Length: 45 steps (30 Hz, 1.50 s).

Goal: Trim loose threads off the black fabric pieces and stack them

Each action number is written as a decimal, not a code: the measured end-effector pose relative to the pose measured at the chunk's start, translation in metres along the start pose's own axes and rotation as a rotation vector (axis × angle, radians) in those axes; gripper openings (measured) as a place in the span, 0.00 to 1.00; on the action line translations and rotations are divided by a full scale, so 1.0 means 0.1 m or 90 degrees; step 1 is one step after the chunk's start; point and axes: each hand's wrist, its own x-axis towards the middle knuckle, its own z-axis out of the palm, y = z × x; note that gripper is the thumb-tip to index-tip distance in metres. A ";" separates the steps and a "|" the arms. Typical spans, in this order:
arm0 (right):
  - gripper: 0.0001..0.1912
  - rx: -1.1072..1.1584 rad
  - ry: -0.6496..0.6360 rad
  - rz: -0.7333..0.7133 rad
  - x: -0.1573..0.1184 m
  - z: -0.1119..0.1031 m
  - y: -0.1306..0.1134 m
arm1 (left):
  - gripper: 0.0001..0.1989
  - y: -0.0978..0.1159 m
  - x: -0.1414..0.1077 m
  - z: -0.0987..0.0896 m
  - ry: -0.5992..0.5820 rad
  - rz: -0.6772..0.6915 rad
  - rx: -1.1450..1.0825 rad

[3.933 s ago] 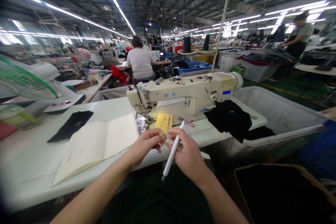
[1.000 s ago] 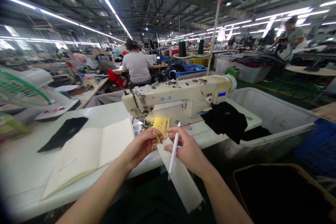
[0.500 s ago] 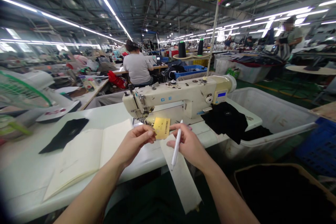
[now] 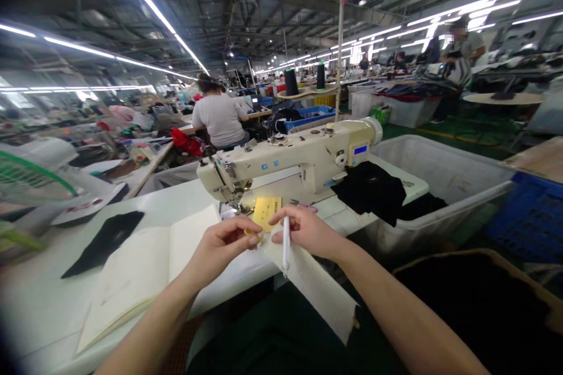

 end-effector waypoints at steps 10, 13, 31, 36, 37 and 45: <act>0.22 -0.046 -0.130 0.011 -0.04 -0.08 -0.05 | 0.04 0.04 0.01 -0.05 -0.129 0.110 0.081; 0.23 -0.013 -0.142 0.043 -0.03 -0.09 -0.02 | 0.02 0.06 0.02 -0.01 -0.149 0.190 0.141; 0.23 -0.004 -0.097 -0.026 0.03 -0.11 0.03 | 0.19 -0.07 -0.11 0.08 -0.268 0.405 0.419; 0.21 -0.095 -0.092 -0.006 -0.03 -0.20 -0.08 | 0.30 -0.17 -0.12 0.06 -0.208 0.359 0.365; 0.20 -0.110 -0.096 0.008 -0.04 -0.23 -0.10 | 0.31 -0.20 -0.12 0.05 -0.198 0.352 0.361; 0.17 -0.090 0.016 0.011 -0.04 -0.21 -0.10 | 0.30 -0.18 -0.16 0.06 -0.217 0.233 0.364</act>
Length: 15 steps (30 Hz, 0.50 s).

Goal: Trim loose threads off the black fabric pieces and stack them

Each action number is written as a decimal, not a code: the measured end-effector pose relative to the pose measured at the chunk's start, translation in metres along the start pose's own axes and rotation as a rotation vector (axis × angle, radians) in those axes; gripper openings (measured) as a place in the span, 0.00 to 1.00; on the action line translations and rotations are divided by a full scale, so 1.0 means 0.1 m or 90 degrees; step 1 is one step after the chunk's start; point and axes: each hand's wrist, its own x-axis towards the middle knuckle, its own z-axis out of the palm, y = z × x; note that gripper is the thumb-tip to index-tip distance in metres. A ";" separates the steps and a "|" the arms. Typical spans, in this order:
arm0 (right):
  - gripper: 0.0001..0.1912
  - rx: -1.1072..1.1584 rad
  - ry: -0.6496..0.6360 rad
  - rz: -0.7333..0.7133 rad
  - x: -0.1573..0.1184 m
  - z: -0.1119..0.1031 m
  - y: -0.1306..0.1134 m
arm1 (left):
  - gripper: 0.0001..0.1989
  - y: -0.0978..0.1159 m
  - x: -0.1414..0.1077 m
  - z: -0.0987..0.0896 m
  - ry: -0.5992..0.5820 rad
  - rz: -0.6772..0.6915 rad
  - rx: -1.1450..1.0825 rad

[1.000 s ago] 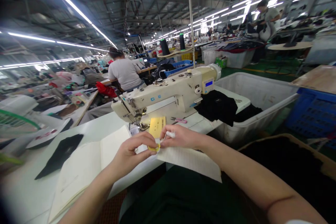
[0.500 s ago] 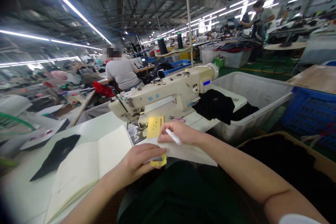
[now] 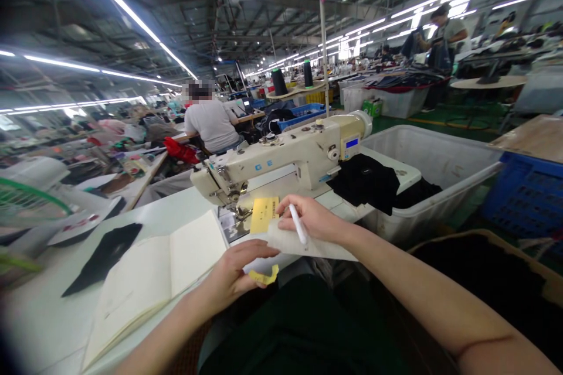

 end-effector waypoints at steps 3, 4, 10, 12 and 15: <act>0.18 0.009 -0.010 0.006 0.02 0.03 -0.03 | 0.25 0.03 0.04 -0.01 0.051 0.039 0.001; 0.18 0.012 -0.025 0.012 0.02 0.03 -0.03 | 0.24 0.02 0.05 -0.03 0.077 0.061 0.016; 0.16 0.001 -0.127 0.019 0.03 -0.02 -0.04 | 0.12 -0.08 0.08 -0.14 0.159 0.230 0.288; 0.15 0.010 -0.147 0.016 0.03 -0.03 -0.06 | 0.12 -0.08 0.09 -0.18 0.161 0.270 0.349; 0.14 0.019 -0.165 0.026 0.03 -0.03 -0.09 | 0.10 -0.04 0.12 -0.23 0.138 0.309 0.395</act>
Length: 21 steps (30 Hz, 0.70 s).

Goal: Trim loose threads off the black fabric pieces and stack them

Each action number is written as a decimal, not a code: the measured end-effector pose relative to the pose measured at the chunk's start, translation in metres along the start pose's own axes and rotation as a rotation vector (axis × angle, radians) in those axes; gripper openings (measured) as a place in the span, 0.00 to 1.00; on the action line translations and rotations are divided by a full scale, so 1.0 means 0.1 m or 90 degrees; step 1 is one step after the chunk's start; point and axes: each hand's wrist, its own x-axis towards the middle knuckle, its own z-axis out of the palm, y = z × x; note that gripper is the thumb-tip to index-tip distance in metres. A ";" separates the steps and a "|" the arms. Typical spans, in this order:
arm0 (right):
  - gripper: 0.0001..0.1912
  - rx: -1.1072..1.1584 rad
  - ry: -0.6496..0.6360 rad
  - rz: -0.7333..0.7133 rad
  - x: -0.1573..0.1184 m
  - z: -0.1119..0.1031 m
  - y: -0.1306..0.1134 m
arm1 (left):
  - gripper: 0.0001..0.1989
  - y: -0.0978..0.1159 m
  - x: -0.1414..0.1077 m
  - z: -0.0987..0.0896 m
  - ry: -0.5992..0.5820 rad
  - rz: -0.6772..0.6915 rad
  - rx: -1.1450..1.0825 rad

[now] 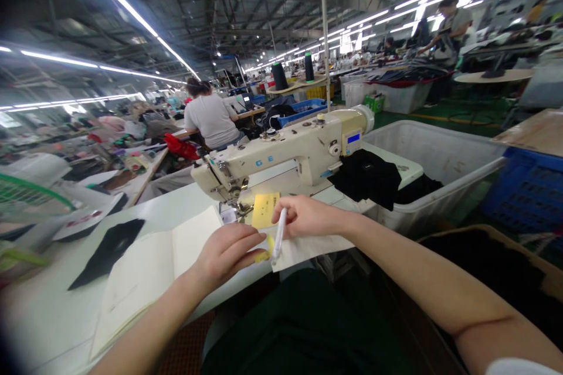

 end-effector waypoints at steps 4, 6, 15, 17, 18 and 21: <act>0.16 -0.033 -0.027 0.017 0.01 -0.01 -0.06 | 0.08 0.00 0.02 -0.04 -0.033 0.051 0.031; 0.16 -0.045 -0.036 0.022 0.01 -0.01 -0.09 | 0.08 0.00 0.01 -0.05 -0.051 0.057 0.026; 0.16 -0.106 -0.070 0.032 0.04 -0.05 -0.17 | 0.14 0.04 0.00 -0.11 -0.095 0.038 -0.051; 0.17 -0.110 -0.079 0.028 0.05 -0.06 -0.17 | 0.13 0.05 -0.02 -0.11 -0.082 0.029 -0.083; 0.17 -0.110 -0.083 0.027 0.05 -0.06 -0.17 | 0.12 0.05 -0.03 -0.10 -0.066 0.018 -0.105; 0.18 -0.096 -0.097 0.023 0.05 -0.07 -0.17 | 0.10 0.06 -0.06 -0.08 -0.003 -0.025 -0.167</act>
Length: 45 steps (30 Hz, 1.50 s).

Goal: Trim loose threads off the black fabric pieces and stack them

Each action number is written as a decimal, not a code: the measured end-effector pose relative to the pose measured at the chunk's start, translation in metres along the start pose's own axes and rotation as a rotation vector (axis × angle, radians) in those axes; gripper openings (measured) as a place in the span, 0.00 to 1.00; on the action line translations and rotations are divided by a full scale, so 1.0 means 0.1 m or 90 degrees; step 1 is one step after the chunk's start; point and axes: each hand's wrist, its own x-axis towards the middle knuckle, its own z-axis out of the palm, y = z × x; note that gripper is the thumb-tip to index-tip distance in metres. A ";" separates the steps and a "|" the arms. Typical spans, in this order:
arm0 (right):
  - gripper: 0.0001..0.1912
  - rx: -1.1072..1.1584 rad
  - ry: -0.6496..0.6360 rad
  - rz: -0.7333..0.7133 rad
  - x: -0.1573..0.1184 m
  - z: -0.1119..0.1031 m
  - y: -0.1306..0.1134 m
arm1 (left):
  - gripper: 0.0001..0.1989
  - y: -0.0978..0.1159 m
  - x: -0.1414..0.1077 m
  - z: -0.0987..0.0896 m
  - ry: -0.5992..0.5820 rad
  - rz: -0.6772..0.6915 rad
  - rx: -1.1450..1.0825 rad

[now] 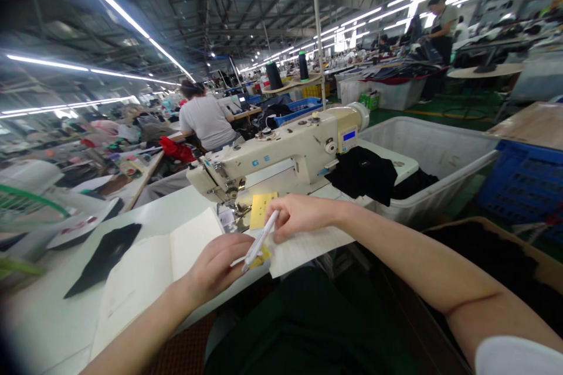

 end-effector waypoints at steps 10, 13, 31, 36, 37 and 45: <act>0.20 0.024 -0.027 -0.009 0.00 0.00 0.00 | 0.09 0.01 0.04 -0.01 -0.038 -0.016 -0.021; 0.20 0.014 -0.039 -0.006 -0.01 -0.02 -0.02 | 0.10 0.00 0.02 -0.01 -0.046 -0.020 -0.022; 0.14 0.025 -0.034 0.022 -0.02 0.06 -0.12 | 0.12 -0.03 0.03 0.04 -0.075 -0.035 -0.035; 0.15 0.066 -0.049 0.010 0.02 0.07 -0.05 | 0.13 -0.06 0.02 0.07 -0.074 -0.039 -0.046; 0.16 0.079 -0.048 0.011 0.03 0.08 -0.02 | 0.13 -0.06 0.02 0.07 -0.075 -0.040 -0.048; 0.20 0.104 -0.043 0.003 0.07 0.10 0.07 | 0.15 -0.07 -0.02 0.11 -0.074 -0.068 -0.085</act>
